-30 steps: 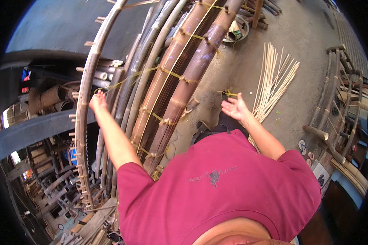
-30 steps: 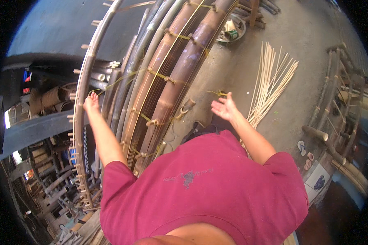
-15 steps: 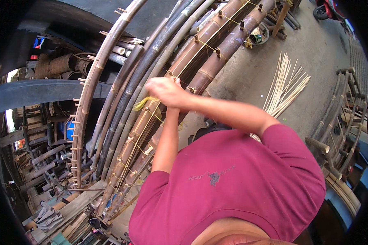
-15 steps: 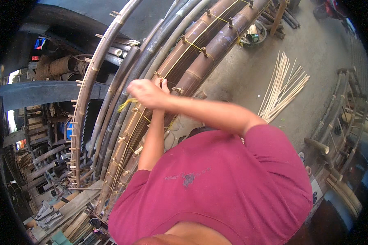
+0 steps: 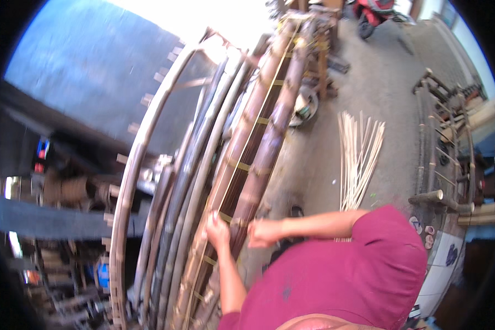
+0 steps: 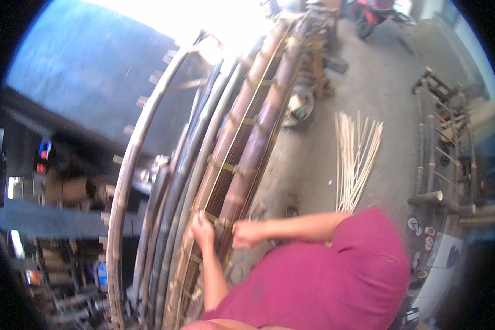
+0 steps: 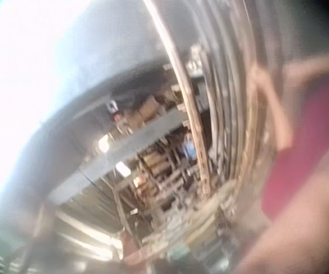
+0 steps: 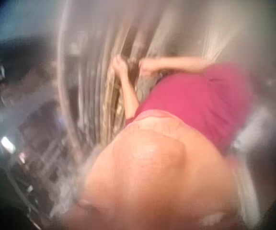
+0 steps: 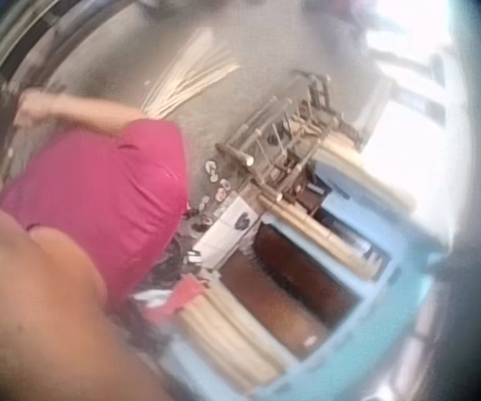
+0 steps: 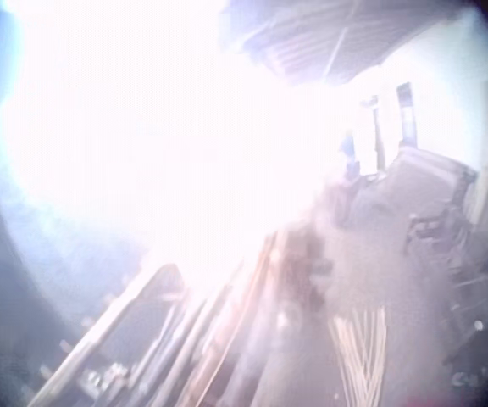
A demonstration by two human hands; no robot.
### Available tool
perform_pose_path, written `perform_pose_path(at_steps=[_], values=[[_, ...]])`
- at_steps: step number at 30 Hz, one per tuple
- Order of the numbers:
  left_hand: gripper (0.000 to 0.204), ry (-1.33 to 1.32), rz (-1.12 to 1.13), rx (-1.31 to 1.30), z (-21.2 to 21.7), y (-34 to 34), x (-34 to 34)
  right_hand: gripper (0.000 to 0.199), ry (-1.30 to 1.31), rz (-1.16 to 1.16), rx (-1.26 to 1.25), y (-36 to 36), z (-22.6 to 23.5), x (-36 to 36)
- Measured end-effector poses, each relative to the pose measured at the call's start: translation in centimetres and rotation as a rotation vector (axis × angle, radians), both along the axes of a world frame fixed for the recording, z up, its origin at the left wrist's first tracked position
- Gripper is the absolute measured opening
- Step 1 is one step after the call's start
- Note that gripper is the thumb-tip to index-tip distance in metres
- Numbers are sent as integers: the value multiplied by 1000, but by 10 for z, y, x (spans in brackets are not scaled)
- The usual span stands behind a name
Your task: The person ties thin bamboo sticks to a curved bamboo frame using yellow string. They wrap the string around the sticks and frame, then tie knots to secure them in place. The process is repeated for multiple sticks along the frame.
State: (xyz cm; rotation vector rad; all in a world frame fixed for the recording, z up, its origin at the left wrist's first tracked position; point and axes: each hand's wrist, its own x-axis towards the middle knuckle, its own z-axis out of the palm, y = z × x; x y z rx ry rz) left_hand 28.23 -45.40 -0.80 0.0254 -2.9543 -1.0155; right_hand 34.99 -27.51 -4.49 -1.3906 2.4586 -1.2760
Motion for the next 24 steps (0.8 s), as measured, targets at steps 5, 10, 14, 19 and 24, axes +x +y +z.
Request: perform_pose_path(at_steps=[5, 10, 14, 19, 24], values=[[26, 227, 35, 405, 56, 7, -60, 47, -332, -40, -76, -27, 10, -4], [31, 271, 105, -132, -58, -58, -133, 37, -533, -95, -313, -7, 9, -2], [33, 64, -120, 17, -42, -64, -145, 39, -1248, -640, -1060, -2, -22, 5], [41, 175, 13, -185, 12, -116, -55, 46, -1823, -144, -606, -74, -21, 64], [32, -231, -193, -102, 18, -185, 73, 38, -1872, -331, -1325, -152, -3, 104]])
